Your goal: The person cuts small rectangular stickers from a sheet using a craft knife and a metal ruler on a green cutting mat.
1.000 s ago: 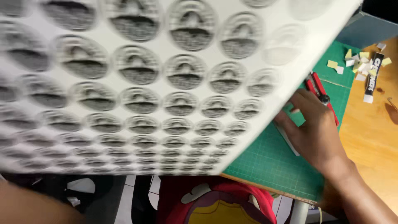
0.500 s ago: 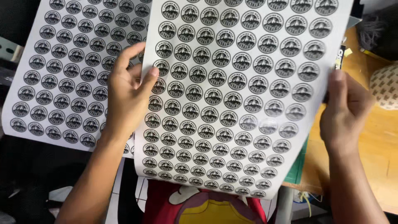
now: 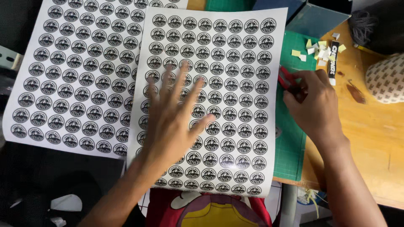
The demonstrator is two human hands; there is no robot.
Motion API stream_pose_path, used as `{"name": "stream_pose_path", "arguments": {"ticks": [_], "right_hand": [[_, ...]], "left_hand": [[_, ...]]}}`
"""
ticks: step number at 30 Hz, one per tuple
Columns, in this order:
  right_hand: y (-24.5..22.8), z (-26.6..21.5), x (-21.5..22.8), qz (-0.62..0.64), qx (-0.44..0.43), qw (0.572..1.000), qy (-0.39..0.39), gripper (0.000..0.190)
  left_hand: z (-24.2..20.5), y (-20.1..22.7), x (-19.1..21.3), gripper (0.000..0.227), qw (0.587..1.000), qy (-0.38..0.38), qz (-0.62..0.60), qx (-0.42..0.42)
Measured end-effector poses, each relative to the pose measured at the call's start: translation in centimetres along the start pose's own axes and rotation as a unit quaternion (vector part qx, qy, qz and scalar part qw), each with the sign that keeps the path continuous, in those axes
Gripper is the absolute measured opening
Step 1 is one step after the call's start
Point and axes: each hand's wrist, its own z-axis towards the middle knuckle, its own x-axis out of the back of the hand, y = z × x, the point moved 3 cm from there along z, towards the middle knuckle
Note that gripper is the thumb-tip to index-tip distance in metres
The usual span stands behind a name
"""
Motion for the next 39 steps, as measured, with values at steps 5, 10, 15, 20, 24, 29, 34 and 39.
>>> {"name": "stream_pose_path", "arguments": {"ticks": [5, 10, 15, 20, 24, 29, 34, 39], "right_hand": [[0.3, -1.1, 1.2, 0.013, -0.038, 0.999, 0.003, 0.036], [-1.4, -3.9, 1.9, 0.041, -0.187, 0.973, -0.125, 0.041], [-0.5, -5.5, 1.2, 0.009, -0.067, 0.995, -0.076, 0.052], [-1.3, -5.5, 1.6, 0.007, 0.005, 1.000, -0.013, 0.042], [-3.0, -5.9, 0.7, 0.014, -0.024, 0.996, -0.079, 0.061], [-0.6, -5.0, 2.0, -0.029, -0.012, 0.999, -0.037, 0.045], [-0.7, -4.5, 2.3, -0.037, 0.006, 0.999, -0.019, 0.041], [-1.2, -3.3, 2.8, -0.020, 0.004, 0.996, -0.084, 0.042]], "left_hand": [[-1.7, 4.4, -3.6, 0.094, 0.995, -0.065, 0.030, -0.066], [-1.8, 3.1, -3.7, 0.095, 0.992, -0.090, 0.071, -0.056], [-2.0, 2.2, -2.8, 0.097, 0.991, -0.098, 0.066, -0.055], [-2.0, 2.4, -2.6, 0.094, 0.993, -0.094, 0.051, -0.054], [-1.9, 2.4, -2.9, 0.094, 0.993, -0.092, 0.055, -0.047], [-2.1, 2.2, -2.9, 0.094, 0.993, -0.085, 0.060, -0.052], [-2.1, 2.2, -2.9, 0.095, 0.993, -0.082, 0.067, -0.048], [-2.0, 2.5, -2.1, 0.093, 0.993, -0.072, 0.067, -0.061]]}}
